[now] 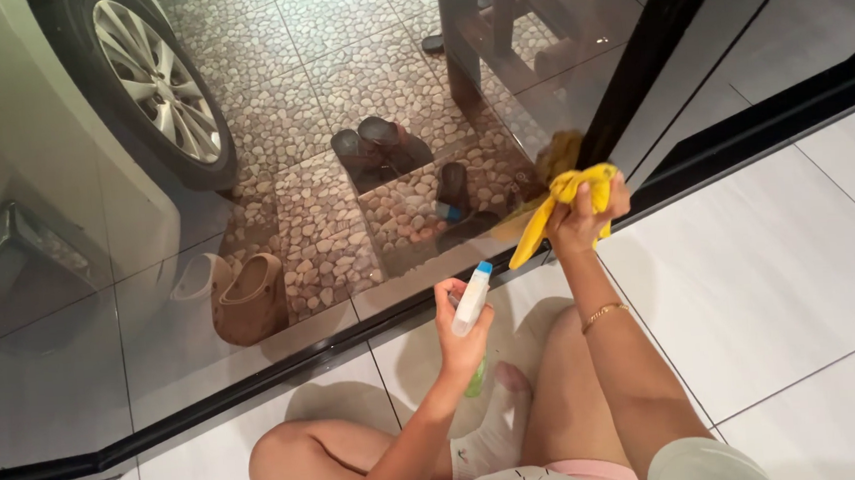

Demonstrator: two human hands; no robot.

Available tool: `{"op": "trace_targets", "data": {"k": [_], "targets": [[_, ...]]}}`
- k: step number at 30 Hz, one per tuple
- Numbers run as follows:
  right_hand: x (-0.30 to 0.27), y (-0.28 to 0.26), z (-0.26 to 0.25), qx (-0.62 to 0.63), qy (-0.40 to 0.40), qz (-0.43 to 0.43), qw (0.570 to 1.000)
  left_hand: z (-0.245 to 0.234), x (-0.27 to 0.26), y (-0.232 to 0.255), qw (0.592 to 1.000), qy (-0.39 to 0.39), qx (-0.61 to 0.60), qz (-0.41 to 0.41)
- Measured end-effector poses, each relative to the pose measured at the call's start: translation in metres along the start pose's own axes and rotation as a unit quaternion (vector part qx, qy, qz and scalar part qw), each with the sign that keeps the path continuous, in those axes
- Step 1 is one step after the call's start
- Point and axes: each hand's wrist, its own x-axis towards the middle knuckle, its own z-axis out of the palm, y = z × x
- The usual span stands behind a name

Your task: Cleaning a glass sliding door using a spray bottle and a yellow cloth while sitting on the floor.

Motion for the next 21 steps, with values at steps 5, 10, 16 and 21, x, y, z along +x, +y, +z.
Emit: {"op": "trace_targets", "data": {"k": [5, 10, 16, 21], "targets": [[-0.059, 0.003, -0.003, -0.031, -0.062, 0.023, 0.997, -0.002, 0.001, 0.000, 1.000, 0.005, 0.023, -0.003], [-0.072, -0.016, -0.020, -0.039, -0.120, 0.063, 0.990, -0.010, 0.005, 0.003, 1.000, 0.001, 0.011, 0.000], [-0.043, -0.041, -0.048, 0.059, -0.148, 0.184, 0.970, -0.017, 0.000, 0.013, 1.000, 0.006, 0.011, -0.015], [0.044, -0.066, -0.063, 0.133, -0.081, 0.213, 0.965, -0.024, -0.006, 0.016, 1.000, 0.007, 0.013, -0.008]]}}
